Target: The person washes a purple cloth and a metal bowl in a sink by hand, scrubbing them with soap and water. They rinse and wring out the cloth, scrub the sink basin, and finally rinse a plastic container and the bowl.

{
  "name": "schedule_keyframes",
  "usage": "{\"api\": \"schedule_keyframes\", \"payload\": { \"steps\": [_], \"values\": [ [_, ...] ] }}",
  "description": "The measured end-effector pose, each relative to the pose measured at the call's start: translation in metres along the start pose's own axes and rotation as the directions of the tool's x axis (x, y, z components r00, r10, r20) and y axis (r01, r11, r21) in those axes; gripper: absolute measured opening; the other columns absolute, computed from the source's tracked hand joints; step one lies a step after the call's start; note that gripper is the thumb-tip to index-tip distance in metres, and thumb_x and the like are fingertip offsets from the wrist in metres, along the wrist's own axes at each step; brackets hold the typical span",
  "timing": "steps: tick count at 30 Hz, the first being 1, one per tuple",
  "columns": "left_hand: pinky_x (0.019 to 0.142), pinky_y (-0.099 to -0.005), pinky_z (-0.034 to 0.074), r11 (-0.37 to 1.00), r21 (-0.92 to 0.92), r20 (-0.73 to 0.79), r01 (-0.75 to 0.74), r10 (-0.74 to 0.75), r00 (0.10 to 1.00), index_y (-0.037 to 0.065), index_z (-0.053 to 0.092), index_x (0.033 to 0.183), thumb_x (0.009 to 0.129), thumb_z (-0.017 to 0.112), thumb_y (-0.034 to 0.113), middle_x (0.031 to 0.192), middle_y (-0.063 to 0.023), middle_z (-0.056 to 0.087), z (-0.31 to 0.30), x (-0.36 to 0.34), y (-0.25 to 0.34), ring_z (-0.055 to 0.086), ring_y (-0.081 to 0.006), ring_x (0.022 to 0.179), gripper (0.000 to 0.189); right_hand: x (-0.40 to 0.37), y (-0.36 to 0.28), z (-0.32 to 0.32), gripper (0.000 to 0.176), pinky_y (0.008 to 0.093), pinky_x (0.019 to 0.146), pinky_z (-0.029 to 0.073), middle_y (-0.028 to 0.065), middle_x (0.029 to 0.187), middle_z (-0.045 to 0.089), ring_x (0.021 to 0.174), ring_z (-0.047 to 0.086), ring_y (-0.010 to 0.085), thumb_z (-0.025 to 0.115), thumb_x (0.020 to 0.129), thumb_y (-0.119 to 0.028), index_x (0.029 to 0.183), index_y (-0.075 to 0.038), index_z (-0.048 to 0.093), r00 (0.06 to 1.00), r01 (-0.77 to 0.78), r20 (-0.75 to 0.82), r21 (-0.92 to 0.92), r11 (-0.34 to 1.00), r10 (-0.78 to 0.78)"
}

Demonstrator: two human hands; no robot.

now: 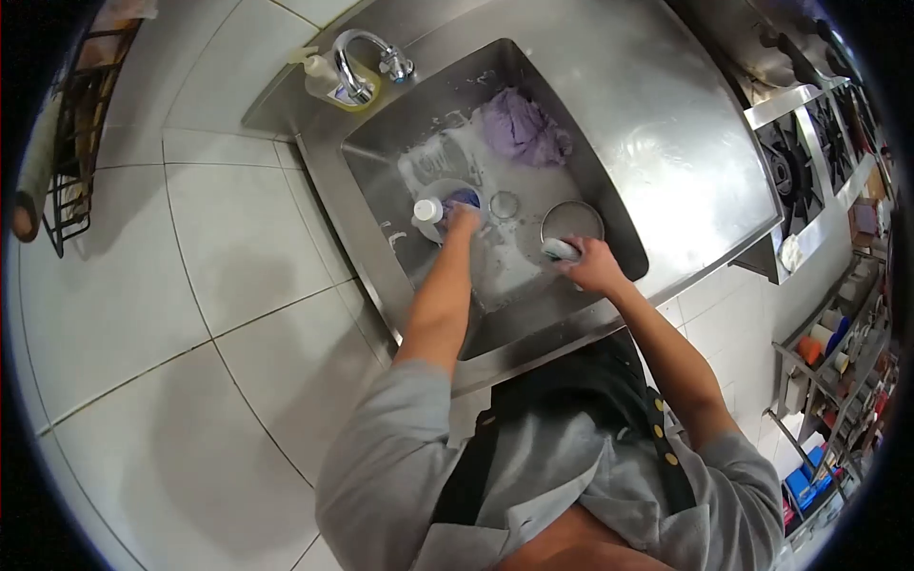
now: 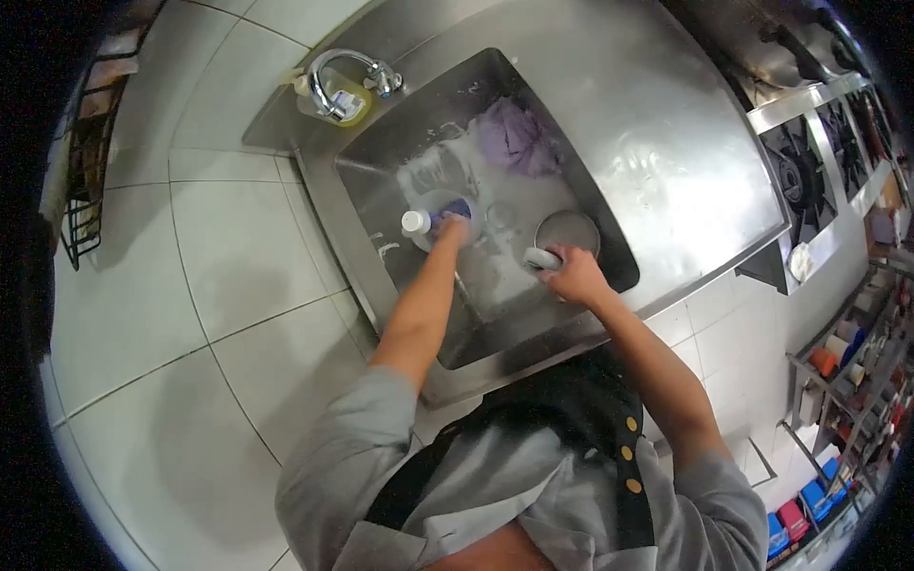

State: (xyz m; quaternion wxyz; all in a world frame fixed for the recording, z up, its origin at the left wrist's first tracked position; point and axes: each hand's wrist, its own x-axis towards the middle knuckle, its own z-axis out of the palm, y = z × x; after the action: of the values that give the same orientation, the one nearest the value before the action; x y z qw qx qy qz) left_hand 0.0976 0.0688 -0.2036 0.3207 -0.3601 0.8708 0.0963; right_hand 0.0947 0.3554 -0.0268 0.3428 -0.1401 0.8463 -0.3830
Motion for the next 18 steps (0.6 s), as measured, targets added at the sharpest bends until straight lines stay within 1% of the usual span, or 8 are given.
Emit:
{"api": "schedule_keyframes", "payload": {
  "steps": [2, 5, 11, 13, 15, 16, 17, 18],
  "values": [
    [0.102, -0.0555, 0.033, 0.978, 0.205, 0.145, 0.035, -0.066, 0.987, -0.003, 0.04, 0.132, 0.086, 0.046, 0.026, 0.142, -0.0209, 0.034, 0.01, 0.026, -0.001, 0.034, -0.0401, 0.129, 0.055, -0.014, -0.001, -0.008, 0.044, 0.0401, 0.084, 0.049, 0.0214, 0.099, 0.064, 0.096, 0.061, 0.0374, 0.068, 0.071, -0.021, 0.111, -0.003, 0.061, 0.998, 0.06, -0.024, 0.031, 0.998, -0.059],
    [0.103, -0.0551, 0.032, 0.935, 0.349, 0.232, -0.072, -0.012, 0.973, -0.002, 0.04, 0.133, 0.086, 0.046, 0.026, 0.143, -0.0203, 0.033, 0.028, 0.058, -0.004, 0.031, -0.0398, 0.131, 0.055, -0.036, -0.011, -0.027, 0.042, 0.0386, 0.084, 0.048, 0.0205, 0.099, 0.063, 0.095, 0.061, 0.0362, 0.069, 0.071, -0.018, 0.11, -0.003, 0.061, 0.992, 0.103, -0.083, 0.117, 0.988, -0.093],
    [0.105, -0.0545, 0.029, 0.814, 0.554, 0.154, -0.177, 0.109, 0.982, -0.001, 0.039, 0.135, 0.087, 0.046, 0.026, 0.144, -0.019, 0.031, 0.055, 0.095, -0.009, 0.026, -0.0392, 0.135, 0.055, -0.052, -0.002, -0.036, 0.042, 0.0381, 0.085, 0.047, 0.0189, 0.101, 0.061, 0.095, 0.06, 0.035, 0.07, 0.07, -0.014, 0.11, -0.002, 0.06, 0.988, 0.079, -0.149, 0.228, 0.971, -0.045],
    [0.106, -0.0543, 0.029, 0.804, 0.548, 0.149, -0.233, 0.18, 0.972, -0.001, 0.039, 0.135, 0.087, 0.046, 0.026, 0.144, -0.0186, 0.031, 0.048, 0.093, -0.013, 0.024, -0.039, 0.136, 0.055, -0.058, 0.001, -0.038, 0.043, 0.0384, 0.085, 0.047, 0.0188, 0.101, 0.061, 0.096, 0.06, 0.0351, 0.07, 0.07, -0.014, 0.11, -0.002, 0.06, 0.988, 0.075, -0.151, 0.232, 0.97, -0.04],
    [0.108, -0.0504, 0.028, 0.935, 0.265, 0.251, -0.237, 0.17, 0.953, 0.0, 0.042, 0.134, 0.087, 0.046, 0.022, 0.141, -0.0187, 0.036, 0.014, 0.083, -0.017, 0.024, -0.0394, 0.135, 0.052, -0.058, 0.0, -0.04, 0.044, 0.0384, 0.085, 0.047, 0.0186, 0.101, 0.061, 0.095, 0.06, 0.0349, 0.07, 0.07, -0.014, 0.111, -0.001, 0.059, 0.982, 0.11, -0.172, 0.165, 0.98, -0.082],
    [0.108, -0.0504, 0.028, 0.935, 0.274, 0.249, -0.228, 0.16, 0.955, 0.0, 0.042, 0.134, 0.087, 0.046, 0.022, 0.141, -0.0187, 0.036, 0.01, 0.07, -0.024, 0.024, -0.0394, 0.135, 0.052, -0.059, 0.0, -0.04, 0.044, 0.0384, 0.085, 0.047, 0.0186, 0.101, 0.061, 0.095, 0.06, 0.0349, 0.07, 0.07, -0.014, 0.111, -0.001, 0.059, 0.982, 0.114, -0.167, 0.175, 0.978, -0.085],
    [0.107, -0.0478, 0.029, 0.943, 0.204, -0.058, -0.264, 0.281, 0.958, 0.002, 0.048, 0.128, 0.084, 0.048, 0.018, 0.137, -0.0193, 0.04, 0.009, 0.053, -0.029, 0.028, -0.0406, 0.133, 0.047, -0.06, 0.003, -0.039, 0.044, 0.0386, 0.085, 0.047, 0.0186, 0.1, 0.061, 0.095, 0.06, 0.0349, 0.07, 0.07, -0.014, 0.111, -0.001, 0.06, 0.985, 0.11, -0.156, 0.2, 0.974, -0.079],
    [0.107, -0.0452, 0.03, 0.936, 0.148, -0.365, -0.319, 0.351, 0.862, 0.003, 0.054, 0.123, 0.082, 0.051, 0.014, 0.133, -0.0198, 0.044, 0.008, 0.035, -0.032, 0.032, -0.0418, 0.13, 0.043, -0.062, 0.006, -0.04, 0.044, 0.0387, 0.085, 0.047, 0.0187, 0.1, 0.061, 0.094, 0.06, 0.0348, 0.07, 0.07, -0.014, 0.111, -0.001, 0.06, 0.987, 0.104, -0.141, 0.223, 0.969, -0.073]
  ]
}}
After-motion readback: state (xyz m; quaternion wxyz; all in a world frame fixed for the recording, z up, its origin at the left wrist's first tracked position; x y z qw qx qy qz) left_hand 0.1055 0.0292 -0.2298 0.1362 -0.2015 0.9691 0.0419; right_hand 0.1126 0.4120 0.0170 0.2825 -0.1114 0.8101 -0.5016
